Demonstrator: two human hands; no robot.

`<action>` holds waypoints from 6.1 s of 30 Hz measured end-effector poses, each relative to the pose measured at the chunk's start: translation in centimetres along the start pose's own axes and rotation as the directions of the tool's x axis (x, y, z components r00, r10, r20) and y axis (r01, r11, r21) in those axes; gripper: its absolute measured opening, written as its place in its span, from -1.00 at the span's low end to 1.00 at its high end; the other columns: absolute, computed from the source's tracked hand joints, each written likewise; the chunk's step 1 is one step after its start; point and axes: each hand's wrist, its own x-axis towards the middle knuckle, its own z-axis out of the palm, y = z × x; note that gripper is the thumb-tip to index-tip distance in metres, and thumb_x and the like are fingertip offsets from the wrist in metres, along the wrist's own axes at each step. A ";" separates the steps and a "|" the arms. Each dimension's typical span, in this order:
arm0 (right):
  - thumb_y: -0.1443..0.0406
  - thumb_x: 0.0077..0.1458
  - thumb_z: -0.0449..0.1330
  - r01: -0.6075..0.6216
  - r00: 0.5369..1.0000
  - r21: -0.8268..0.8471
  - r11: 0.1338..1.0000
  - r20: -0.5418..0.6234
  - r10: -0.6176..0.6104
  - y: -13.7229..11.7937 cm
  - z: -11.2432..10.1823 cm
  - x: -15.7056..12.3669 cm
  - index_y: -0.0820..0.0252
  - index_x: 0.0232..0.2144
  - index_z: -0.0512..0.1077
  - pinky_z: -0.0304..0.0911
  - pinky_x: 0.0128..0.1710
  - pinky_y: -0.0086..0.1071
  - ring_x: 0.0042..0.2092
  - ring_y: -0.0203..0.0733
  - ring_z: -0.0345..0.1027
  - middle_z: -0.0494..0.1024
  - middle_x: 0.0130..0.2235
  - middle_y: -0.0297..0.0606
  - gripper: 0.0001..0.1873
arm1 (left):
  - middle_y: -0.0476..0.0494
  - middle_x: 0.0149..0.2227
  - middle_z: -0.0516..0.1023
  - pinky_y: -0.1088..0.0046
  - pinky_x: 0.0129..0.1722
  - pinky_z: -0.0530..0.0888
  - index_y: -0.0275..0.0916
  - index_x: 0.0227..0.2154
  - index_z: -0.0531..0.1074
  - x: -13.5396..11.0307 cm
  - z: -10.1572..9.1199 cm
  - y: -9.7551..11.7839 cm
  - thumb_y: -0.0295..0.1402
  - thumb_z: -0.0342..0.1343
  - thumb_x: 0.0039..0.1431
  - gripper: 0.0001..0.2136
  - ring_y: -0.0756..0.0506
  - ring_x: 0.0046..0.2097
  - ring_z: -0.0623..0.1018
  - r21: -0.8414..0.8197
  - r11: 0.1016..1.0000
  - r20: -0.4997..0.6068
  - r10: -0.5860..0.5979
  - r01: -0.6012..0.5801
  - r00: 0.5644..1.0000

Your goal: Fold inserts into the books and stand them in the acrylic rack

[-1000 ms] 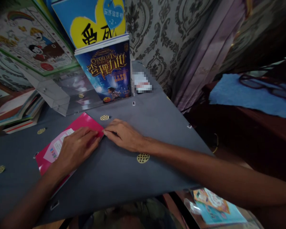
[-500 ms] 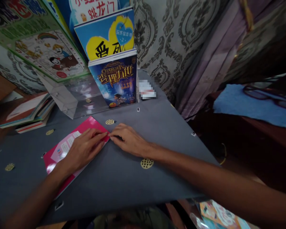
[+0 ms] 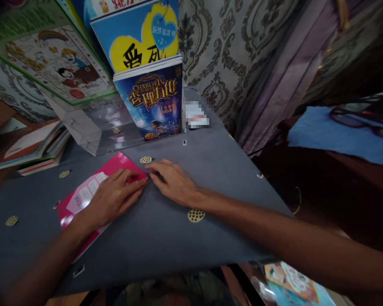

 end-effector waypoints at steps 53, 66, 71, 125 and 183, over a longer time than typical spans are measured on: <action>0.25 0.32 0.07 0.147 0.973 -0.371 0.917 0.221 -0.067 2.7 0.3 3.9 0.30 0.21 0.36 0.05 0.30 0.04 0.35 0.09 0.12 0.33 0.30 0.06 -0.53 | -0.30 0.02 0.54 0.13 -0.06 0.49 -0.30 0.07 0.41 -1.7 -0.5 5.0 -0.10 0.04 0.35 -0.59 -0.27 0.02 0.49 0.143 0.989 -0.049 0.045 -0.038 0.998; 0.26 0.28 0.13 0.216 0.950 -0.146 0.965 0.258 -0.174 1.7 -0.5 0.2 0.28 0.11 0.46 0.05 0.31 0.04 0.35 0.02 0.15 0.39 0.27 0.03 -0.60 | -0.23 -0.09 0.61 0.21 -0.17 0.55 -0.30 -0.12 0.50 -1.6 -0.2 4.6 -0.29 0.09 0.34 -0.79 -0.21 -0.10 0.55 0.071 0.994 -0.174 0.095 -0.083 0.980; 0.32 0.29 0.10 0.173 0.962 0.130 0.976 0.191 -0.196 1.0 -1.4 -1.1 0.20 -0.05 0.55 0.26 0.20 -0.08 0.19 -0.07 0.38 0.61 0.02 -0.09 -0.72 | -0.16 -0.15 0.60 0.29 -0.19 0.54 -0.22 -0.14 0.50 -1.5 -0.3 4.4 -0.33 0.10 0.34 -0.86 -0.13 -0.14 0.55 -0.136 0.990 -0.178 0.018 -0.043 0.984; 0.27 0.27 0.20 0.238 0.908 0.029 0.971 0.348 -0.233 -0.8 -1.3 -2.0 0.26 -0.01 0.48 0.30 0.05 -0.13 -0.01 -0.07 0.34 0.52 -0.07 -0.09 -0.72 | -0.16 -0.26 0.59 0.31 -0.33 0.53 -0.27 -0.13 0.52 -2.3 -0.6 5.2 -0.40 0.08 0.30 -0.83 -0.14 -0.24 0.55 0.030 0.967 -0.180 0.254 -0.253 0.950; 0.25 0.31 0.09 0.060 0.994 0.183 0.981 0.081 -0.076 -0.7 -1.3 -2.4 0.22 -0.09 0.51 0.38 -0.14 -0.28 -0.18 -0.18 0.48 0.63 -0.20 -0.19 -0.74 | -0.27 0.21 0.46 0.05 0.22 0.39 -0.26 0.18 0.35 -4.2 -0.5 5.6 -0.35 -0.12 0.44 -0.65 -0.22 0.27 0.39 -0.029 0.987 0.019 0.157 -0.157 0.987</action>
